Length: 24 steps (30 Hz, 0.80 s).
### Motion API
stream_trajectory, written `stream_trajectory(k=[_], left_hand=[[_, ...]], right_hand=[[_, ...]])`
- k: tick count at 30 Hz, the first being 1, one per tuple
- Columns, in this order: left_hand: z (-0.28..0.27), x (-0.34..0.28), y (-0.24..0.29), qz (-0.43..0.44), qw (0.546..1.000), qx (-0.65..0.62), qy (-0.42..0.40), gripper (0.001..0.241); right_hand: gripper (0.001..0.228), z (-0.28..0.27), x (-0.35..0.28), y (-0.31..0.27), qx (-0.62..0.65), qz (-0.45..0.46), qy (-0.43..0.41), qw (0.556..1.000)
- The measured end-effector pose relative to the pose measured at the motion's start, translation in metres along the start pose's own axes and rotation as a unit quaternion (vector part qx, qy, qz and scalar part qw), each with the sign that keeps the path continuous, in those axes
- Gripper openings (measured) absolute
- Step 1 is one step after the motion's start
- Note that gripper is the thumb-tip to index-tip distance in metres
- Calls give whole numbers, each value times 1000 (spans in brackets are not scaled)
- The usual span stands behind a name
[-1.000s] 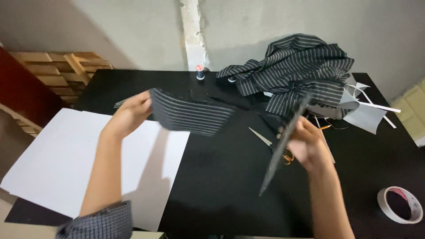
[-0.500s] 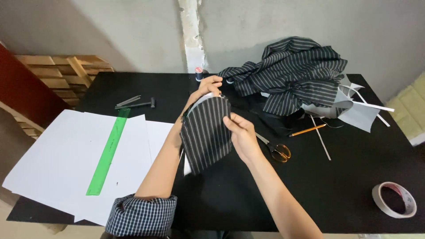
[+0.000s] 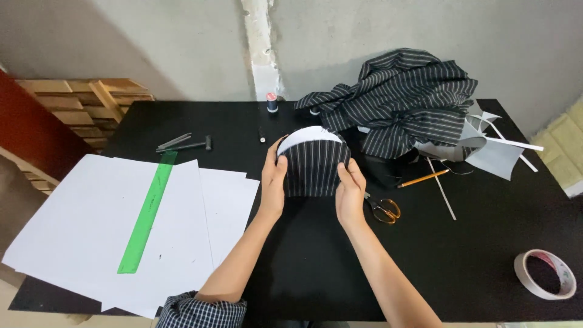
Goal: Tracing a template onto striped fabric with a pencil and cutting it out with scissors.
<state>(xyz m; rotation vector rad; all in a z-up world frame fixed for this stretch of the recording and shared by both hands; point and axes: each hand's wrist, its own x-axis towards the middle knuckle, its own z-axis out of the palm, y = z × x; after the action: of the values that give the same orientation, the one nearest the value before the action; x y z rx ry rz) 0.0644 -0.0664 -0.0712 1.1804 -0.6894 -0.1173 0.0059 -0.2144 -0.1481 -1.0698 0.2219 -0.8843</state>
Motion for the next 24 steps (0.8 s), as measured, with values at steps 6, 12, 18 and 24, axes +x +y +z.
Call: stream_trajectory(k=[6, 12, 18, 24], left_hand=[[-2, -2, 3, 1, 999, 8, -31, 61], [-5, 0, 4, -15, 1000, 12, 0, 53], [-24, 11, -52, -45, 998, 49, -4, 31], [-32, 14, -85, -12, 996, 82, 22, 24]], right_hand=[[12, 41, -31, -83, -28, -4, -32, 999], [17, 35, -40, -75, -9, 0, 6, 1000], [13, -35, -14, 12, 6, 0, 14, 1000], [20, 43, -48, -79, 12, -20, 17, 1000]])
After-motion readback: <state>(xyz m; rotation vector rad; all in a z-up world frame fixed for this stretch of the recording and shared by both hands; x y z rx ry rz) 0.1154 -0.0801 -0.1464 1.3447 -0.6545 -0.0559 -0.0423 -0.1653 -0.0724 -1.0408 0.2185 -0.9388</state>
